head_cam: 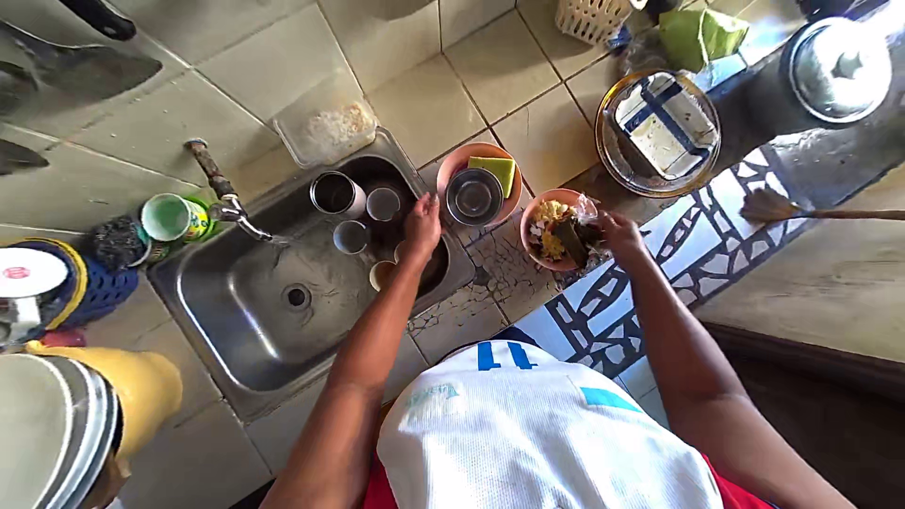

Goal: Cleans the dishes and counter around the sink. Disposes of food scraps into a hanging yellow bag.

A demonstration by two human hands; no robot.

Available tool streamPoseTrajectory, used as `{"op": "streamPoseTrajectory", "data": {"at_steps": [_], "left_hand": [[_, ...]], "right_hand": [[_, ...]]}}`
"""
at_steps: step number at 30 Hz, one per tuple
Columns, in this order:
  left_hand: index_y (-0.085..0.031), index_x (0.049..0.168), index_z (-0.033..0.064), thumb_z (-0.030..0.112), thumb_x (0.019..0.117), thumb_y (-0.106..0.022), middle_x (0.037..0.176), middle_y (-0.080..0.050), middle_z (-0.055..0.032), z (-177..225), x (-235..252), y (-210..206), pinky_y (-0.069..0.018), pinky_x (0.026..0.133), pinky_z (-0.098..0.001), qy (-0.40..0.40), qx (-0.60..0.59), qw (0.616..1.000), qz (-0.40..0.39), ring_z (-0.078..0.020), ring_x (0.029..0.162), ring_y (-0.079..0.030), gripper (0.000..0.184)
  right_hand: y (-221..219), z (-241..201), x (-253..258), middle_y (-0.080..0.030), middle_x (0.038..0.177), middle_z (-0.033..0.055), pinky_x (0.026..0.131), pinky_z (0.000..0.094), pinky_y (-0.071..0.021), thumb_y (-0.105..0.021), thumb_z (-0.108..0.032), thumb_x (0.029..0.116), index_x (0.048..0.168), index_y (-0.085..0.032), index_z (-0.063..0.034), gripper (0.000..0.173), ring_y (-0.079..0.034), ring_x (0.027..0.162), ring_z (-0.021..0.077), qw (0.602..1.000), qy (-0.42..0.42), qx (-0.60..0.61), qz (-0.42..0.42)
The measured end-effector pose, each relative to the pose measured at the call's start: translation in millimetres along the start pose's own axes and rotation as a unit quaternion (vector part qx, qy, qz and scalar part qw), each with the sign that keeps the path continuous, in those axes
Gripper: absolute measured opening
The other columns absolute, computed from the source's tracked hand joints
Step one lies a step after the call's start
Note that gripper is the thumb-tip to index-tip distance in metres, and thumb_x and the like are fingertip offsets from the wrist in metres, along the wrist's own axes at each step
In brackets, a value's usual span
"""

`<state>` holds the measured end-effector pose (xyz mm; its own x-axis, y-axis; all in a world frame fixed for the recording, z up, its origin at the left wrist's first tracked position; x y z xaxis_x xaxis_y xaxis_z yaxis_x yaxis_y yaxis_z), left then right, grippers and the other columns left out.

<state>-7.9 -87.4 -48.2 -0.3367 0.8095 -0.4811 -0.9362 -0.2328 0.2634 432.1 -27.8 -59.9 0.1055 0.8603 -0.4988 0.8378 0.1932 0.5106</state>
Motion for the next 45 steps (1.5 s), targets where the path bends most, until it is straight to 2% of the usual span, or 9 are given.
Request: {"op": "streamPoseTrajectory", "data": {"at_steps": [5,10,16,21,27,34,38,41,45], "left_hand": [[-0.049,0.148,0.0082,0.043,0.1107,-0.041,0.138,-0.059,-0.0218,-8.7,20.1,-34.2,-0.0537,0.099,-0.0542,0.004,-0.094,0.996,0.004,-0.0319,0.12,-0.064,0.052],[-0.051,0.141,0.0014,0.064,0.107,-0.02,0.118,-0.067,-0.0254,-2.1,32.8,-43.1,-0.0619,0.077,-0.0484,0.087,-0.166,0.98,-0.059,-0.0332,0.091,-0.072,0.078],[-0.055,0.139,0.0007,0.058,0.109,-0.026,0.129,-0.063,-0.0252,11.1,66.5,-34.2,-0.0568,0.091,-0.0554,0.042,-0.053,0.995,-0.071,-0.0353,0.11,-0.067,0.071],[-0.055,0.14,0.006,0.057,0.1058,-0.045,0.124,-0.066,-0.022,18.8,65.0,-33.2,-0.0602,0.084,-0.052,0.036,-0.05,0.995,-0.076,-0.0334,0.101,-0.07,0.062],[-0.047,0.149,0.0125,0.06,0.1049,-0.042,0.133,-0.063,-0.0195,9.2,58.9,-44.7,-0.0565,0.089,-0.0541,0.087,-0.068,0.991,-0.081,-0.0343,0.111,-0.066,0.065],[-0.059,0.134,0.0042,0.027,0.1105,-0.043,0.118,-0.065,-0.0221,20.9,41.1,-22.0,-0.0559,0.085,-0.0511,0.091,0.018,0.992,0.088,-0.0306,0.098,-0.067,0.036],[-0.053,0.138,0.0009,0.028,0.1109,-0.039,0.124,-0.063,-0.0243,1.2,44.1,-11.9,-0.0594,0.085,-0.0499,0.124,-0.072,0.975,0.168,-0.0317,0.101,-0.069,0.041],[-0.055,0.138,-0.0002,0.062,0.1029,-0.047,0.124,-0.064,-0.0251,24.7,19.6,0.6,-0.0571,0.092,-0.0512,0.111,0.018,0.952,0.286,-0.0331,0.107,-0.068,0.071],[-0.043,0.147,-0.0023,0.04,0.1085,-0.043,0.14,-0.054,-0.0256,138.1,-40.3,-76.1,-0.0455,0.109,-0.0455,-0.124,0.116,0.919,0.357,-0.0336,0.128,-0.055,0.057]], "right_hand": [[-30.0,-23.3,-9.5,-0.066,0.126,0.0267,0.105,0.0641,-0.0456,-0.046,-0.022,0.1093,0.129,-0.064,0.0003,0.035,-0.062,0.122,0.0424,0.987,0.065,-0.147,0.009],[-67.2,-26.8,-41.2,-0.068,0.12,0.0238,0.099,0.0613,-0.0516,-0.046,-0.025,0.1097,0.126,-0.065,-0.0008,0.034,-0.067,0.113,0.0382,0.988,0.085,-0.128,-0.024],[-95.2,-41.3,-53.4,-0.071,0.116,0.0199,0.092,0.054,-0.0567,-0.048,-0.029,0.11,0.133,-0.062,-0.0051,0.036,-0.071,0.102,0.0321,0.993,0.082,-0.061,-0.062],[27.5,-38.8,6.0,-0.067,0.122,0.0256,0.083,0.0565,-0.0621,-0.049,-0.029,0.1073,0.143,-0.052,-0.0018,0.045,-0.073,0.095,0.0367,0.994,0.041,0.018,0.104],[198.9,-6.8,82.2,-0.048,0.147,0.0331,0.111,0.0645,-0.0406,-0.053,-0.033,0.1015,0.147,-0.049,0.0002,0.056,-0.048,0.138,0.047,0.95,-0.082,-0.008,0.302],[205.3,46.9,179.4,-0.066,0.107,0.0136,0.076,0.0441,-0.0574,-0.04,-0.056,0.1071,0.135,-0.057,-0.0078,0.058,-0.066,0.086,0.023,0.97,-0.04,0.214,0.105],[207.0,37.3,203.9,-0.069,0.112,0.0108,0.086,0.0441,-0.0581,-0.041,-0.045,0.11,0.132,-0.061,-0.0084,0.047,-0.068,0.097,0.0191,0.974,0.024,0.212,0.082],[212.0,21.0,217.0,-0.068,0.108,0.0088,0.087,0.0403,-0.0561,-0.041,-0.04,0.1108,0.127,-0.063,-0.0071,0.042,-0.066,0.096,0.0146,0.98,0.056,0.177,0.069],[211.5,6.7,230.4,-0.07,0.108,0.0036,0.087,0.035,-0.0577,-0.047,-0.037,0.1093,0.129,-0.063,-0.0108,0.037,-0.067,0.094,0.01,0.974,0.072,0.211,0.029]]}}
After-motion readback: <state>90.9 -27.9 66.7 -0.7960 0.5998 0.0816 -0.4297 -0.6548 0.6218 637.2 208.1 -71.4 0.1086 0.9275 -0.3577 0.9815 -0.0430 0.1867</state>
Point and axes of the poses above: each hand's wrist, its own x-axis towards the middle knuckle, its own y-axis out of the back of the hand, z = x × y, the point moved 9 cm from there along x, towards the middle knuckle
